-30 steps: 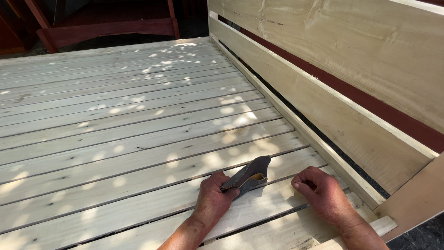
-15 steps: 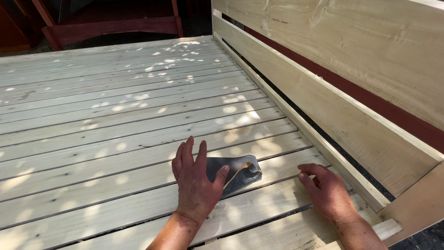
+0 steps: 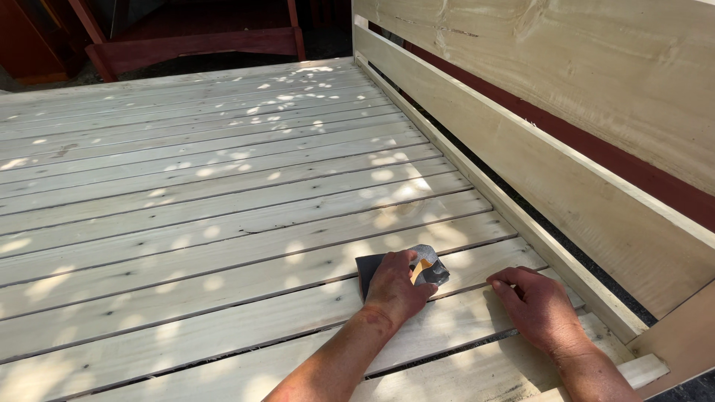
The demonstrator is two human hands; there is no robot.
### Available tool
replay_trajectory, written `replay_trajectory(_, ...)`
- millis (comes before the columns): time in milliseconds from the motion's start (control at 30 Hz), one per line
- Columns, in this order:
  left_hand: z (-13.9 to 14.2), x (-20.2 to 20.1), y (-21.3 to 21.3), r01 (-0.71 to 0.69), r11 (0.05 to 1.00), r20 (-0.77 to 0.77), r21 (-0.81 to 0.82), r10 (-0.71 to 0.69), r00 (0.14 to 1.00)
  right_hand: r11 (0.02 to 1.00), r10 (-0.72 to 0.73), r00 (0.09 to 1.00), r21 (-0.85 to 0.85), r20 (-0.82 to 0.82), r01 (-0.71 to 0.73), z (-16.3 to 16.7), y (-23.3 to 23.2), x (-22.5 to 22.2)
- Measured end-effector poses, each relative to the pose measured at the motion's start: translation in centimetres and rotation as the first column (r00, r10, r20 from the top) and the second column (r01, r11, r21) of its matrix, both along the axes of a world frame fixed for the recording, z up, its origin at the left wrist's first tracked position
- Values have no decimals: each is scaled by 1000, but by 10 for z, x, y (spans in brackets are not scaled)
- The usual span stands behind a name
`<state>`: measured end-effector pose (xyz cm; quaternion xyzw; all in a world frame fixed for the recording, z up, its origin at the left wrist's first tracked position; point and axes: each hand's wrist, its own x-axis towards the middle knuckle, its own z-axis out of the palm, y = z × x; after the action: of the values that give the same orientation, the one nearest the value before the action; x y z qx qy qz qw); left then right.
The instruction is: The person sands the slatted seat and frame of an unfinished wooden bench with a sheet of sandpaper, rubbing along the slats and edges by hand. They reposition around the bench, sand the side rails and corners, and refold the sandpaper before continuing to sand the seat slats.
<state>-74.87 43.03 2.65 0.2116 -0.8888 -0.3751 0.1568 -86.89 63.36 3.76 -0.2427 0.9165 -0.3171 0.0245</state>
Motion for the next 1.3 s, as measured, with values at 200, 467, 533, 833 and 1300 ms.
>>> replay_trajectory(200, 18, -9, 27, 208, 969, 99, -136, -196, 976, 999, -17, 1000, 41, 21, 16, 2, -2, 0)
replay_trajectory(467, -5, 152, -20, 479, 856, 96, -195, -469, 878, 998, 43, 999, 51, 0, -43, 2, -2, 10)
replay_trajectory(533, -16, 179, -37, 440, 884, 168, -155, -415, 894, 997, 61, 998, 50, 5, -61, 3, -6, 13)
replay_trajectory(833, -6, 56, 53, 478, 821, 66, -312, -483, 873, 994, 106, 993, 17, -52, -106, -9, -8, 7)
replay_trajectory(1300, -65, 121, -14, 368, 898, 37, -241, -370, 928, 894, 1, 988, -443, 154, 68, -3, 30, -64)
